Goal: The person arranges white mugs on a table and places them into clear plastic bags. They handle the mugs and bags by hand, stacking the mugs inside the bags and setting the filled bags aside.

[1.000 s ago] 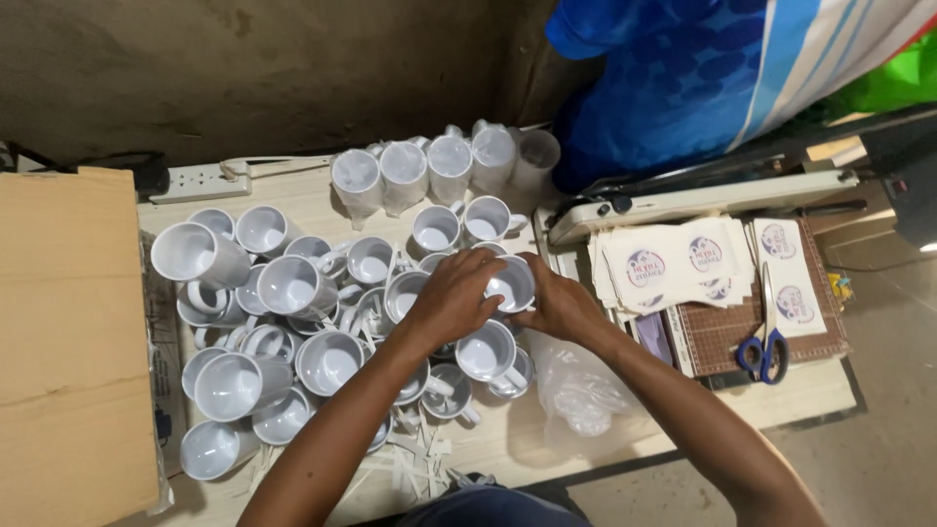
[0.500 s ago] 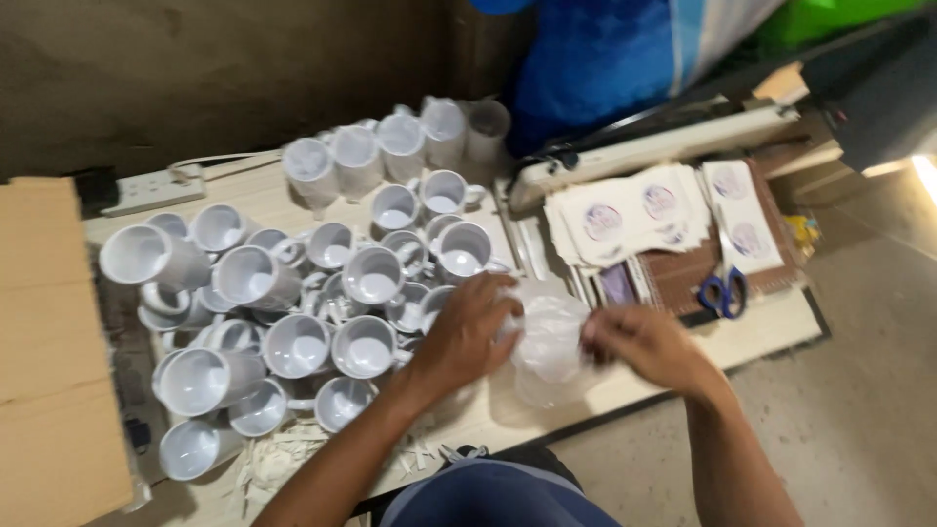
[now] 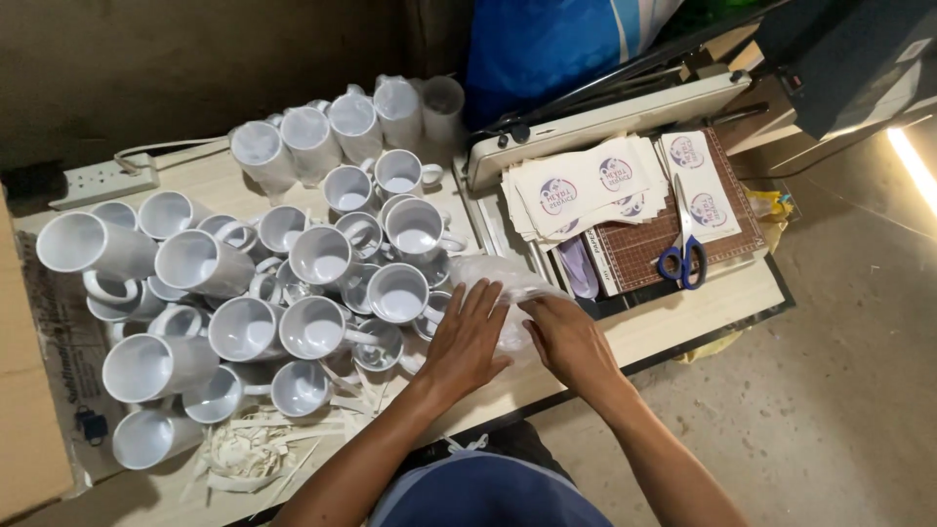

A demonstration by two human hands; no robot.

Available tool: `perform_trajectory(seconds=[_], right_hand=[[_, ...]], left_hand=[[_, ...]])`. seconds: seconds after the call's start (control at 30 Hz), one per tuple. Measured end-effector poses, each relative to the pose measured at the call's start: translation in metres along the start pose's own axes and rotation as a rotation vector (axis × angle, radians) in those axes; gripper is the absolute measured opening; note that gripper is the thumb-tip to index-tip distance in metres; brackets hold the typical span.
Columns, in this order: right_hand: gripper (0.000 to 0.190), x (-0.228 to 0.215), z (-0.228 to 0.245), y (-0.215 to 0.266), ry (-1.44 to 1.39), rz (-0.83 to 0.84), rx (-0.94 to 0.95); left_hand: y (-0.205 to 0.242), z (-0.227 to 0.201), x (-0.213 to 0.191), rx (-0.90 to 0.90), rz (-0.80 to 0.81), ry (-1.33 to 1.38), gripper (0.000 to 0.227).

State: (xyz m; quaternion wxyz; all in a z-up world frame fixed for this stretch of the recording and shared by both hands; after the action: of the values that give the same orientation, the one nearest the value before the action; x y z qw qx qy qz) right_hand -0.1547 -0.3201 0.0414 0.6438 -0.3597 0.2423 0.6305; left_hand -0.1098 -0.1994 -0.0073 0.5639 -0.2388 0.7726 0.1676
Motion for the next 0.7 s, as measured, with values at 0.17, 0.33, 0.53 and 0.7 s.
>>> perform_trajectory(seconds=[0.17,0.33,0.53,0.7], right_hand=[[0.028,0.034,-0.03,-0.003,0.352,0.153,-0.043],[0.009,0.031,-0.047,-0.005,0.245,0.144,-0.057],[0.013,-0.006,-0.041,-0.012,-0.392,0.204,0.195],[0.01,-0.031,-0.102,-0.013,-1.13,-0.218,0.3]], left_hand=[[-0.011,-0.005,0.004,-0.108,-0.03,0.152,0.087],[-0.018,-0.008,0.012,-0.129,-0.099,0.134,0.072],[-0.023,0.0,0.023,-0.224,-0.171,0.125,0.048],[-0.024,0.009,0.017,-0.251,-0.266,0.177,0.043]])
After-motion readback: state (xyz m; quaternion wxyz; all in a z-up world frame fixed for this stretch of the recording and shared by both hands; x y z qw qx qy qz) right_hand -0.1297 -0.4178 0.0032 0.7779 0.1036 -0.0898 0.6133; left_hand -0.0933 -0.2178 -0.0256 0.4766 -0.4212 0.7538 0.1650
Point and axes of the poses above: each hand's wrist, its own y-axis away from the middle knuckle, its own x-axis out of the palm, z = x × y, the point moved 7 cm from there along -y, towards the middle knuckle, and after that the axes turned 10 degrees about -y, right-handed, at the moved point
